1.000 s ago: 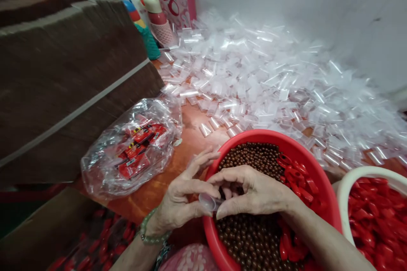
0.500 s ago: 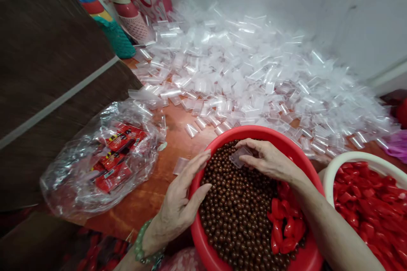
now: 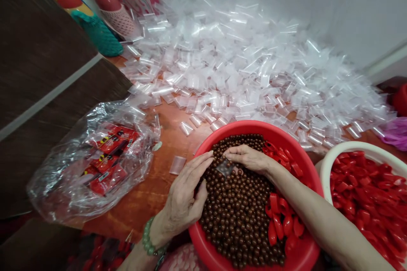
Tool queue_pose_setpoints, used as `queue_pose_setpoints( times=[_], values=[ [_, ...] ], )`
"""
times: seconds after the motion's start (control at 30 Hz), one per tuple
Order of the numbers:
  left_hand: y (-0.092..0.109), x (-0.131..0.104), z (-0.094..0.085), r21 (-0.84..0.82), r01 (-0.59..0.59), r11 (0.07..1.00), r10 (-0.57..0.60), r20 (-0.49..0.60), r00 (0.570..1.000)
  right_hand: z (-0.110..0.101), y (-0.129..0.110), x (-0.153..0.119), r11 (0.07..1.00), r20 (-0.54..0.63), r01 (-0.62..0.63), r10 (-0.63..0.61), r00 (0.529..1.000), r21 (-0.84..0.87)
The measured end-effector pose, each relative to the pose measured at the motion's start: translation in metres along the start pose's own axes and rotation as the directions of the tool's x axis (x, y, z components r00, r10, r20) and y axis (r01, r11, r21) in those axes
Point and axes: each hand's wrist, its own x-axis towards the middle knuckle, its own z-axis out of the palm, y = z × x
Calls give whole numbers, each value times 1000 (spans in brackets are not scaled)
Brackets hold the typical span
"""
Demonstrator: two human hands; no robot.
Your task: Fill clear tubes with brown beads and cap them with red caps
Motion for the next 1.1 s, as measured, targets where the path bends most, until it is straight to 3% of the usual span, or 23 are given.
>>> queue_pose_setpoints(
  times=[0.27,0.53,0.67,0.77,0.83,0.87,0.97,1.1],
  values=[
    [7,14,-6,32,34,999,-38,129,991,7,3,0,973,102,9,-33,994,232],
    [10,38,-7,-274,143,951,-76,243,967,27,1,-9,959,239,19,-89,967,283],
    [13,41,-6,-452,339,825,-238,267,934,26,0,-10,968,296,36,-111,949,248],
    [13,41,-5,-611,459,645,-382,262,886,19,-12,-16,986,206,61,-93,974,156],
    [13,39,-5,-683,501,532,-447,276,851,13,-24,-23,996,117,91,-91,989,9],
    [13,38,-5,-695,520,496,-459,299,837,9,-30,-27,989,89,119,-111,990,-84],
    [16,36,-5,-687,580,438,-431,405,806,-1,-45,-38,940,176,210,-167,970,-269],
    [17,36,-3,-714,588,380,-406,443,800,-7,-50,-45,937,110,284,-267,957,-202]
  ],
)
